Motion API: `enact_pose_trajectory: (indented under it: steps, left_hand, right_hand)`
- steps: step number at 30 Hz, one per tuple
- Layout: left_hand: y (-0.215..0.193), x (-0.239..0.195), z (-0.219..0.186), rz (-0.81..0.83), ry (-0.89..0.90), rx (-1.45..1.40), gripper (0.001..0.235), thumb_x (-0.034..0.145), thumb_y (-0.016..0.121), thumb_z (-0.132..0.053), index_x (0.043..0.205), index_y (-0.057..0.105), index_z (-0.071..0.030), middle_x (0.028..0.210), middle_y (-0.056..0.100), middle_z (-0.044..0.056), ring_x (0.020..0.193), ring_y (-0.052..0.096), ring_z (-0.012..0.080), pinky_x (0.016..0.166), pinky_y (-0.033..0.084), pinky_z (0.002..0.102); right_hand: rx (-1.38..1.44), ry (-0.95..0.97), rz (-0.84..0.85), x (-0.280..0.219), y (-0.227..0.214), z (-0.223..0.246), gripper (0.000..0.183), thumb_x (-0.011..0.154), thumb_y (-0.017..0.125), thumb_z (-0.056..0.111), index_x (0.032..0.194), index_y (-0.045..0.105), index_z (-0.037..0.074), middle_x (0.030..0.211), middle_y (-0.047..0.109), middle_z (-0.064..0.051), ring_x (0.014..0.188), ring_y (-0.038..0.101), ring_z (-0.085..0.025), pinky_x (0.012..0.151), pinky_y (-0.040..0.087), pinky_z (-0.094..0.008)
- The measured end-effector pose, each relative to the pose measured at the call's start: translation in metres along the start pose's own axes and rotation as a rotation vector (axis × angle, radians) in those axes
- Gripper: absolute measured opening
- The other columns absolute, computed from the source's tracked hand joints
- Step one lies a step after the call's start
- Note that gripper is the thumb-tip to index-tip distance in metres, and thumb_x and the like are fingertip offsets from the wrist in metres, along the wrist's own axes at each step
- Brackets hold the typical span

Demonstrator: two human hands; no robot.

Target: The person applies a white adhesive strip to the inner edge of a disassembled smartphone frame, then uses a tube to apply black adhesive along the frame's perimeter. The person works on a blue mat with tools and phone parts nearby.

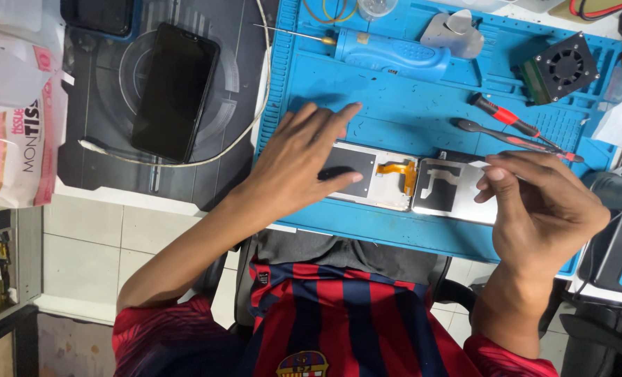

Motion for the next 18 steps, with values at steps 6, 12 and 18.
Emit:
enact_pose_trajectory:
  steps: [6,12,18]
  left_hand:
    - [0.010,0.002,0.000,-0.066,-0.003,0.087,0.067,0.107,0.063,-0.022,0.162,0.031,-0.002,0.120,0.063,0.019,0.116,0.064,0.0338,0.106,0.055,0.047]
    - [0.005,-0.001,0.000,-0.085,-0.009,0.042,0.084,0.086,0.066,-0.026,0.158,0.030,-0.005,0.131,0.050,0.025,0.108,0.065,0.0363,0.088,0.059,0.041]
    - [0.001,0.002,-0.001,-0.033,-0.097,-0.169,0.080,0.096,0.075,-0.031,0.159,0.032,-0.007,0.129,0.049,0.016,0.105,0.067,0.0294,0.093,0.059,0.041]
  right_hand:
    - [0.101,0.011,-0.007,-0.006,0.002,-0.015,0.010,0.102,0.073,-0.011,0.108,0.065,-0.012,0.096,0.071,-0.018,0.078,0.070,-0.017,0.069,0.059,-0.025]
    - [0.156,0.041,0.000,-0.009,0.001,-0.026,0.010,0.101,0.073,-0.010,0.107,0.064,-0.011,0.099,0.070,-0.017,0.077,0.068,-0.015,0.067,0.057,-0.024]
    - [0.204,0.049,0.019,-0.008,0.006,-0.024,0.009,0.107,0.069,-0.009,0.109,0.060,-0.010,0.102,0.067,-0.014,0.088,0.070,-0.016,0.070,0.060,-0.025]
Point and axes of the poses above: each hand's wrist, its own x-axis towards the middle knuckle, its own y-axis out of the palm, z = x × y, the point moved 2 cm from there along x, towards the middle knuckle
